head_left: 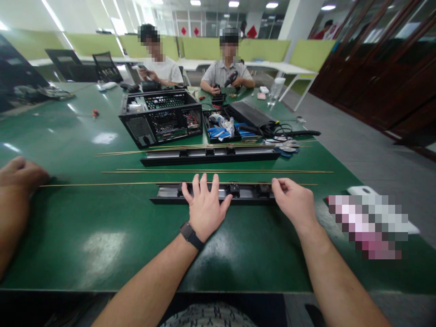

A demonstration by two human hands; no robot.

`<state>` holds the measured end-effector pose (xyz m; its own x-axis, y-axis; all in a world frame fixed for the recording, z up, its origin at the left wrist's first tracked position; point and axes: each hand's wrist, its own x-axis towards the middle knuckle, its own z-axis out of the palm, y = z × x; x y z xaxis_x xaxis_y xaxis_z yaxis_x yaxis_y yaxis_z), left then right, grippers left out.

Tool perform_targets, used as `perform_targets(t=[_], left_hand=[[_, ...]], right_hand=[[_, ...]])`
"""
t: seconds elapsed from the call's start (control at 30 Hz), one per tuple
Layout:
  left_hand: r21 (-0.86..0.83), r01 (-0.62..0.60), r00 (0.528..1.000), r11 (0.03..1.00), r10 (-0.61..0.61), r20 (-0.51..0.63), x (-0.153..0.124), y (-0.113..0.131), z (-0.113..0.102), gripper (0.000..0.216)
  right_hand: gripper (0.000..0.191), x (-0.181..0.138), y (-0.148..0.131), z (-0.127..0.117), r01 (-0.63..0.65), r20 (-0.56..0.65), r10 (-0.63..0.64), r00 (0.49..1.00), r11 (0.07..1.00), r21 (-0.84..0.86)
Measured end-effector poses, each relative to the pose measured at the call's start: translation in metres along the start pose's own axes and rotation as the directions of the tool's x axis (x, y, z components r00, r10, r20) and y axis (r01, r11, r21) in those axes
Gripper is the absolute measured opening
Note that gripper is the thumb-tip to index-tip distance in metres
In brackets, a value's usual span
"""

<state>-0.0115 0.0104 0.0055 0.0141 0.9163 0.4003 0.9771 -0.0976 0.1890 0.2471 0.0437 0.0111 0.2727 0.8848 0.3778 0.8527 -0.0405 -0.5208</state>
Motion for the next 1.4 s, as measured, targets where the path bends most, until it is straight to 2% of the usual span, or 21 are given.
perform_targets(t=[0.2, 0.4, 0.63, 0.9, 1.17, 1.4], left_hand=[[-0.002, 0.003, 1.0, 1.0, -0.003, -0.002, 0.0004, 0.0004, 0.0001, 0.066], [0.006, 0.018, 1.0, 1.0, -0.018, -0.011, 0.0011, 0.0001, 0.0009, 0.068], [-0.006, 0.016, 1.0, 1.0, -0.016, -0.003, 0.0009, -0.0003, 0.0018, 0.069], [-0.021, 0.004, 1.0, 1.0, -0.004, 0.0, 0.0017, -0.0004, 0.0014, 0.069], [-0.01, 0.002, 1.0, 1.0, -0.002, 0.003, 0.0013, -0.0007, 0.0021, 0.07], [-0.019, 0.002, 1.0, 1.0, -0.002, 0.006, 0.0014, -0.0008, 0.0019, 0.07]], right_hand=[[0.039, -0.0007, -0.0012, -0.0002, 0.031, -0.011, -0.031, 0.999, 0.999, -0.011], [0.039, -0.0016, -0.0038, -0.0009, 0.054, 0.029, -0.054, 0.998, 0.998, -0.011], [0.039, 0.0028, 0.0036, -0.004, -0.038, -0.026, 0.038, 0.999, 0.999, -0.011], [0.038, -0.0003, -0.0014, -0.002, 0.012, 0.005, -0.012, 1.0, 1.0, -0.004], [0.041, 0.0024, 0.0005, -0.0038, -0.06, 0.003, 0.06, 0.998, 0.998, -0.025], [0.04, -0.0008, -0.0021, -0.0009, 0.051, 0.009, -0.051, 0.999, 0.999, -0.009]])
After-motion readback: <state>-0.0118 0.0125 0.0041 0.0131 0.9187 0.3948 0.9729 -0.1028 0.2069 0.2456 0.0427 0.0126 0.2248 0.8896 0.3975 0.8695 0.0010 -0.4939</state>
